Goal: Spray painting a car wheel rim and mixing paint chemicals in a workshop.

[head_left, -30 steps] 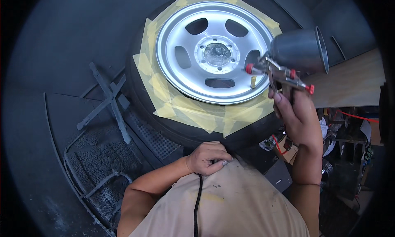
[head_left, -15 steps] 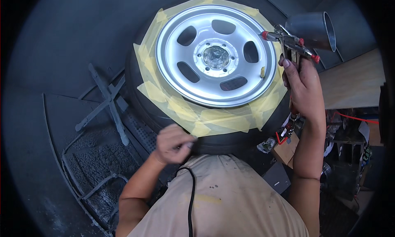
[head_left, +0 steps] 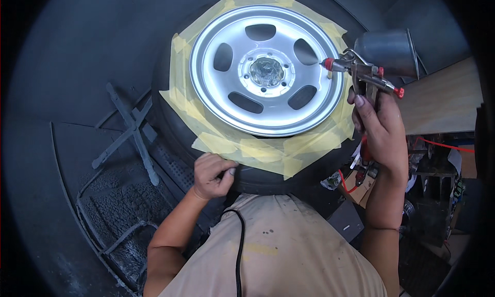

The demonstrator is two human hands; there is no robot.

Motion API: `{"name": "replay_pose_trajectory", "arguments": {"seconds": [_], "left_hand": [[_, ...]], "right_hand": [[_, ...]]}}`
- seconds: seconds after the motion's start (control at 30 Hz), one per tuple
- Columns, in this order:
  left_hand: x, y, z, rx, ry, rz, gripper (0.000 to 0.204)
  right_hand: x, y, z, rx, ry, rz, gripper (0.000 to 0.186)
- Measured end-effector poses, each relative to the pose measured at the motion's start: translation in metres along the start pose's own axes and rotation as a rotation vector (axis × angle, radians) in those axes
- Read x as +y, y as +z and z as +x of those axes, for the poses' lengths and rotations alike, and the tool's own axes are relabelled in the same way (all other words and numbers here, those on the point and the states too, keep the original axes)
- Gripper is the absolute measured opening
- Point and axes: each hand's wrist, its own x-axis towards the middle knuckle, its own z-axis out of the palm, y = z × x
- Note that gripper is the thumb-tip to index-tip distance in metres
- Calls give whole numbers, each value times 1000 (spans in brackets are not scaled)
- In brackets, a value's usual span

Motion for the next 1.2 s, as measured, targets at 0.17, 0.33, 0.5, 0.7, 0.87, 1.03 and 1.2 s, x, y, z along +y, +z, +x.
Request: {"name": "replay_pose_trajectory", "arguments": {"seconds": [0.17,0.33,0.5,0.7,0.87,1.03,1.2], "left_hand": [[13,4,0,-39,-3,-144,16],[19,10,5,-67,-23,-284,16],[19,4,19,-154,-72,-500,17],[12,-27,32,-159,24,-640,19],[-38,-109,43,-50,52,-188,20],[-87,-170,44,28,-25,90,17],[-85,-157,38,-61,87,65,15]], "right_hand": [[-8,9,8,32,-17,-178,16],[-27,24,12,-9,-55,-111,17],[-62,50,33,-156,-51,-62,19],[-64,62,65,125,-165,-288,22],[-46,41,66,240,-60,-504,23],[-60,37,37,135,128,-646,25],[-90,41,7,-60,94,-669,16]]}}
